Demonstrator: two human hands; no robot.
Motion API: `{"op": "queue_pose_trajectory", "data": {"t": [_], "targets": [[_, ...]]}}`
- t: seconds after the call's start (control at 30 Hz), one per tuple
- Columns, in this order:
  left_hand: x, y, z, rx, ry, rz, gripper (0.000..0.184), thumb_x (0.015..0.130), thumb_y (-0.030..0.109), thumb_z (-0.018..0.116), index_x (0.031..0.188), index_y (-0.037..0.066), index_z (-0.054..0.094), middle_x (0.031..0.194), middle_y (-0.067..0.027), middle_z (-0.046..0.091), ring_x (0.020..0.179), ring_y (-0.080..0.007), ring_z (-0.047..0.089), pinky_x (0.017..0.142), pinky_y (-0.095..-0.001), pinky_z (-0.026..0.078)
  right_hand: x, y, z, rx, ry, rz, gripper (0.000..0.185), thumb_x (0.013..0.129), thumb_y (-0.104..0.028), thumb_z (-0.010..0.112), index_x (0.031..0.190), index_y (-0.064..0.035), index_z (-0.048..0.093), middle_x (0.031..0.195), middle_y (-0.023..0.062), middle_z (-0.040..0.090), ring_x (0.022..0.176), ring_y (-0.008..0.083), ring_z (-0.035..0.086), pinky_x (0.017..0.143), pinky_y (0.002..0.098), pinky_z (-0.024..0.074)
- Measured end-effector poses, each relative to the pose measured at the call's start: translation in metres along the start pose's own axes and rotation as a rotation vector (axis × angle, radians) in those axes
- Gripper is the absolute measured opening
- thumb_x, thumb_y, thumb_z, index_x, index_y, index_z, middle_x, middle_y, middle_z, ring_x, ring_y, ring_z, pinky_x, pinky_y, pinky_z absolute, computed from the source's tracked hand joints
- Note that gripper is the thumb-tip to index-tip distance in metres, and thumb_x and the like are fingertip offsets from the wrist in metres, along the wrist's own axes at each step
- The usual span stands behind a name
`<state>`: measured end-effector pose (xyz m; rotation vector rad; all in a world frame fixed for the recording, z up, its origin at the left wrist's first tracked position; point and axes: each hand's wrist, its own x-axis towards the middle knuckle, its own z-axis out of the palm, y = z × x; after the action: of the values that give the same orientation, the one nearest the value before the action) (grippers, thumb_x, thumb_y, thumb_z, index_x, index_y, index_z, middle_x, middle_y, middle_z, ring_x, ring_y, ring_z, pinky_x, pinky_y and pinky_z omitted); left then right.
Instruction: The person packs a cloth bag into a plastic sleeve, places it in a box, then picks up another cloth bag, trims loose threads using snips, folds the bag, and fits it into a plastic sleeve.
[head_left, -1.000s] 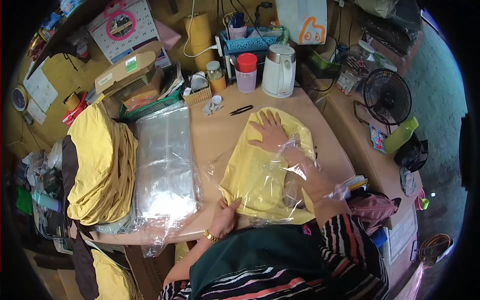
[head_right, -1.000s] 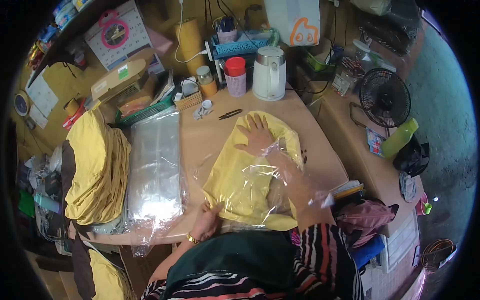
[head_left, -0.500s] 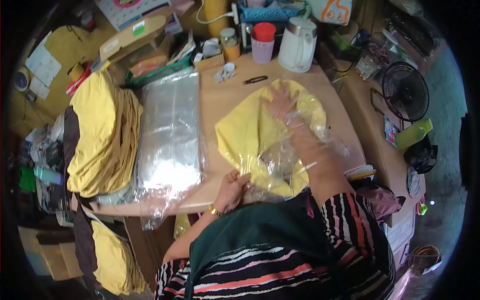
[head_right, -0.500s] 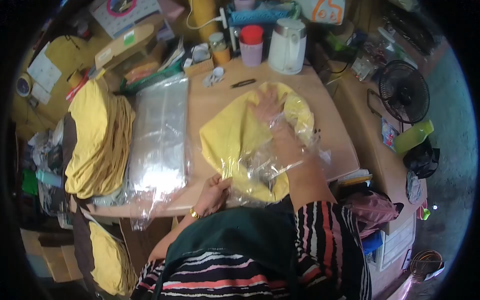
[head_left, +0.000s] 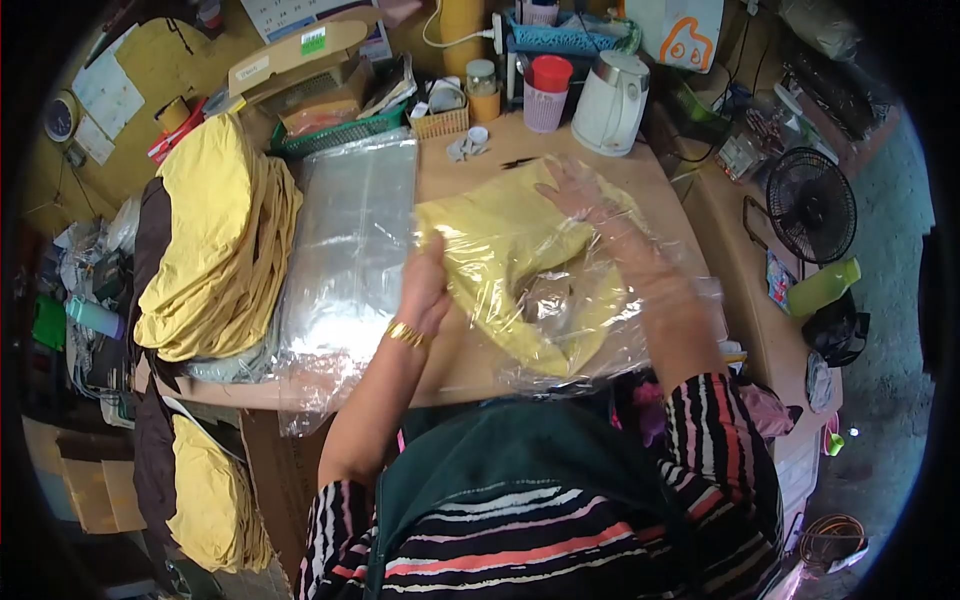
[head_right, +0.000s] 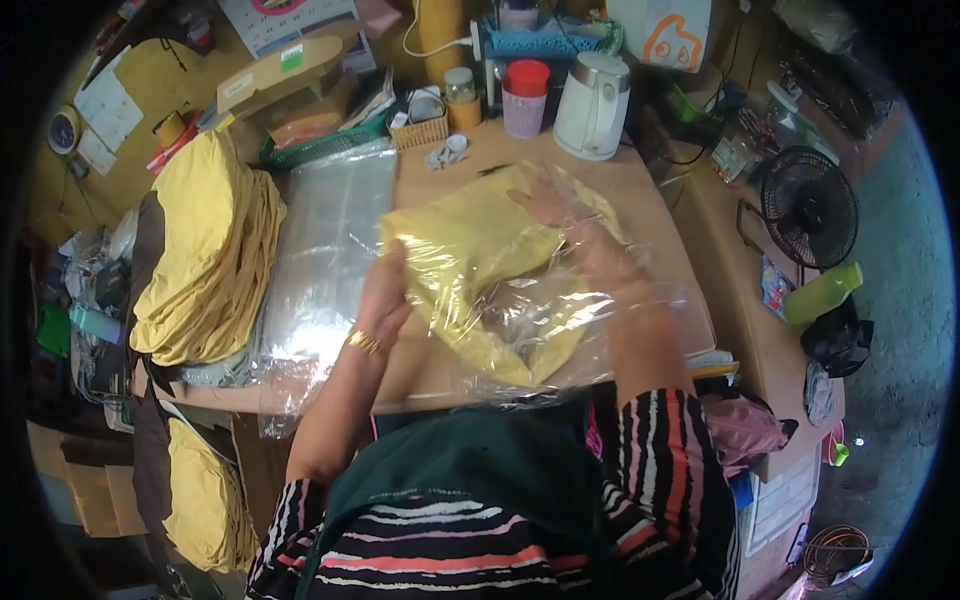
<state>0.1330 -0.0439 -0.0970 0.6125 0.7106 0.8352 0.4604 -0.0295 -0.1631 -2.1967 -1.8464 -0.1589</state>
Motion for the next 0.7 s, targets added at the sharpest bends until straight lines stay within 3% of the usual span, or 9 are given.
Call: {"op": "queue_pose_trajectory", "data": {"t": [0.1,0.17,0.23,0.3,0.37,0.47,0.53,0.57,0.7], "targets": [[-0.037,0.031,-0.006,-0.064,0.005,0.198,0.039,0.102,0.022,0.043,0.128,-0.007,0.043,0.121,-0.017,0.057,0.108,-0.0274,0.06,0.093,-0.04,0.051,0.043,-0.033,-0.039,0.108,0.335,-0.256,0.071,0.091,-0.056,0.043,0.143,-0.0081,0.035,0.148,0.0197,0.031,0.139,0.0313,0.027,0.111,0.0569,0.0173],[-0.033,0.022,-0.043,-0.021,0.141,0.151,0.042,0.103,0.026,0.04,0.13,-0.006,0.041,0.124,-0.0173,0.055,0.111,-0.0274,0.058,0.095,-0.0416,0.05,0.029,-0.104,0.002,0.065,0.392,-0.095,0.066,0.092,-0.054,0.043,0.143,-0.012,0.037,0.147,0.0198,0.033,0.137,0.0342,0.029,0.111,0.0575,0.0176],[-0.034,0.024,-0.076,-0.086,0.2,0.136,0.044,0.103,0.028,0.037,0.131,-0.005,0.041,0.126,-0.0178,0.054,0.114,-0.0284,0.056,0.097,-0.0428,0.048,-0.032,-0.175,0.006,-0.091,-0.032,-0.092,0.065,0.093,-0.055,0.041,0.144,-0.0155,0.035,0.149,0.0195,0.03,0.139,0.0363,0.026,0.11,0.0589,0.0197],[-0.056,0.033,-0.1,-0.161,0.242,0.139,0.045,0.103,0.03,0.036,0.133,-0.003,0.041,0.13,-0.0177,0.052,0.117,-0.0298,0.055,0.1,-0.044,0.046,-0.1,-0.203,0.001,-0.022,-0.165,-0.256,0.071,0.09,-0.06,0.041,0.145,-0.0156,0.036,0.151,0.0174,0.028,0.139,0.0368,0.026,0.107,0.0613,0.0243],[-0.081,0.059,-0.099,-0.17,0.276,0.148,0.045,0.103,0.031,0.036,0.133,-0.002,0.041,0.133,-0.0169,0.051,0.119,-0.0307,0.053,0.103,-0.045,0.044,-0.082,-0.162,0.031,0.01,-0.166,-0.283,0.068,0.089,-0.055,0.045,0.143,-0.0147,0.038,0.15,0.0169,0.029,0.138,0.0362,0.028,0.107,0.0581,0.0259],[-0.112,0.079,-0.117,-0.273,0.164,0.213,0.044,0.101,0.03,0.043,0.133,-0.001,0.042,0.129,-0.0165,0.054,0.119,-0.0299,0.053,0.103,-0.0448,0.045,-0.031,-0.074,-0.023,0.1,-0.058,-0.57,0.062,0.085,-0.041,0.056,0.138,-0.0122,0.044,0.148,0.0155,0.034,0.134,0.0344,0.034,0.108,0.0487,0.0308],[-0.107,0.057,-0.129,-0.154,0.251,0.176,0.043,0.1,0.025,0.047,0.133,-0.002,0.041,0.128,-0.0168,0.055,0.116,-0.028,0.056,0.1,-0.0428,0.047,-0.006,-0.042,-0.039,0.067,0.063,-0.697,0.059,0.082,-0.031,0.063,0.135,-0.0105,0.048,0.147,0.0145,0.037,0.132,0.0331,0.037,0.109,0.0424,0.034],[-0.099,0.04,-0.145,-0.116,0.308,0.025,0.043,0.099,0.024,0.05,0.132,-0.002,0.041,0.127,-0.0161,0.055,0.113,-0.0262,0.057,0.097,-0.0389,0.05,-0.002,-0.041,-0.027,0.063,0.068,-0.703,0.059,0.082,-0.031,0.063,0.135,-0.0105,0.048,0.147,0.0145,0.037,0.132,0.0331,0.037,0.109,0.0424,0.034],[-0.105,0.047,-0.14,-0.133,0.127,-0.047,0.044,0.098,0.023,0.051,0.132,-0.003,0.041,0.125,-0.0193,0.055,0.109,-0.0263,0.06,0.089,-0.0362,0.055,-0.053,-0.09,-0.045,0.149,-0.061,-0.738,0.042,0.081,-0.029,0.065,0.116,-0.007,0.056,0.121,0.0155,0.052,0.115,0.0327,0.05,0.103,0.0417,0.0389]]}}
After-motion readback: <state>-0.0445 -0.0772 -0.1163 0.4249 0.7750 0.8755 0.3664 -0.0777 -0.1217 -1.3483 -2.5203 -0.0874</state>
